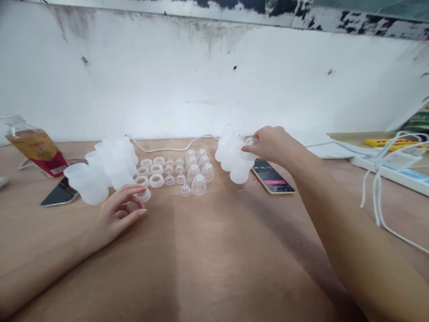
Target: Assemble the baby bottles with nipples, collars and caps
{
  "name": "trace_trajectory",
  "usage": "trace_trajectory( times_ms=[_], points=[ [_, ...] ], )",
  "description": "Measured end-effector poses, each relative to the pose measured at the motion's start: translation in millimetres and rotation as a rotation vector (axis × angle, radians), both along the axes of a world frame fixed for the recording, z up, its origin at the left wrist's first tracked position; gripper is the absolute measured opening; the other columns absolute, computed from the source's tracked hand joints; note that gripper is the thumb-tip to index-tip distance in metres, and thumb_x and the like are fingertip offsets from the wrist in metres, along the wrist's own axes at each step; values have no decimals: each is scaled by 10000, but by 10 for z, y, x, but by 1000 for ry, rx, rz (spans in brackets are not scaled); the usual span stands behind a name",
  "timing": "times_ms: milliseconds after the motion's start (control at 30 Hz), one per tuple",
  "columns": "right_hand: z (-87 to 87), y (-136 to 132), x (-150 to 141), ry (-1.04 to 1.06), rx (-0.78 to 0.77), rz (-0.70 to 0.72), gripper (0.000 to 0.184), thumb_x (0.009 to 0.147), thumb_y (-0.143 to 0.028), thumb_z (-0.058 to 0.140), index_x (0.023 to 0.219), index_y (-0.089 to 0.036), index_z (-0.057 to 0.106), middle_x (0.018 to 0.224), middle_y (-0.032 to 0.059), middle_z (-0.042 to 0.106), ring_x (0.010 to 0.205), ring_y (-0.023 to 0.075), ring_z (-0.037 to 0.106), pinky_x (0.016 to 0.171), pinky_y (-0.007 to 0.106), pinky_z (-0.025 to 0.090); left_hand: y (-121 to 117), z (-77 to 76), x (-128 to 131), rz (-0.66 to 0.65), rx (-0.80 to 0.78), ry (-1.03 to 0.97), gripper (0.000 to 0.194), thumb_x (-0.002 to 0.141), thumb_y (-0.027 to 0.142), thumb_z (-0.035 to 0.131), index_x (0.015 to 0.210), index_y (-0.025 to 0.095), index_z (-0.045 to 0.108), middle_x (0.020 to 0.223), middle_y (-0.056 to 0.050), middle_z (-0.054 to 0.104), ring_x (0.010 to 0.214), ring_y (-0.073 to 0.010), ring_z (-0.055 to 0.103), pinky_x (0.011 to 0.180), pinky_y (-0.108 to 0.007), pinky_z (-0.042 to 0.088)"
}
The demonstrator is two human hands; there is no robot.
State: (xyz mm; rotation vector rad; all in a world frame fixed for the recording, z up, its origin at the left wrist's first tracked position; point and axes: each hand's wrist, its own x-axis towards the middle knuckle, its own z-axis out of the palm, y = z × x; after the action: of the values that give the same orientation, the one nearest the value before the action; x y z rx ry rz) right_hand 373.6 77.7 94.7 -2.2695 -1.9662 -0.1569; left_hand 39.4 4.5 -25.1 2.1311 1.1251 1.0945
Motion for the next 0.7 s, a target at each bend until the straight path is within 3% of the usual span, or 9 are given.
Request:
trace_trajectory(
  times_ms=[333, 467, 567, 633, 700],
  points=[
    [-40, 24, -8, 1, 36, 15, 366, 758, -447, 451, 806, -110, 584, 587, 70, 548, 586, 140, 469, 618, 304, 348, 8, 0, -2, -5, 11, 5, 302, 784, 279, 528, 1073, 211, 474, 1141, -79, 439, 732, -104, 570, 487, -191, 496],
    [-69, 32, -9, -21, 58, 23, 437, 758, -456, 464, 965, -88, 578, 799, 128, 598, 709, 175, 502, 634, 306, 348, 18, -11, 1, -11, 16, 22, 306, 785, 280, 530, 1077, 215, 466, 1132, -77, 441, 733, -103, 567, 469, -181, 488],
    [-57, -36, -62, -48, 160, 8, 573, 746, -481, 482, 1151, -76, 477, 1014, 182, 567, 875, 256, 516, 668, 338, 373, 7, -5, 3, 14, 84, 80, 298, 794, 272, 517, 1080, 209, 462, 1118, -78, 465, 780, -122, 560, 489, -190, 491],
    [-34, -140, -176, -59, 297, 67, 612, 753, -481, 481, 1207, -75, 422, 1122, 200, 512, 964, 300, 498, 721, 379, 389, -15, 9, -4, 50, 173, 171, 281, 806, 257, 493, 1079, 197, 468, 1110, -81, 490, 876, -153, 549, 606, -235, 515],
    [-43, -280, -370, -18, 397, 268, 567, 770, -458, 475, 1214, -111, 417, 1195, 167, 471, 1017, 301, 486, 795, 411, 393, -40, 22, -25, 45, 258, 321, 288, 819, 251, 461, 1099, 184, 470, 1134, -87, 504, 997, -188, 518, 784, -307, 493]
  ],
)
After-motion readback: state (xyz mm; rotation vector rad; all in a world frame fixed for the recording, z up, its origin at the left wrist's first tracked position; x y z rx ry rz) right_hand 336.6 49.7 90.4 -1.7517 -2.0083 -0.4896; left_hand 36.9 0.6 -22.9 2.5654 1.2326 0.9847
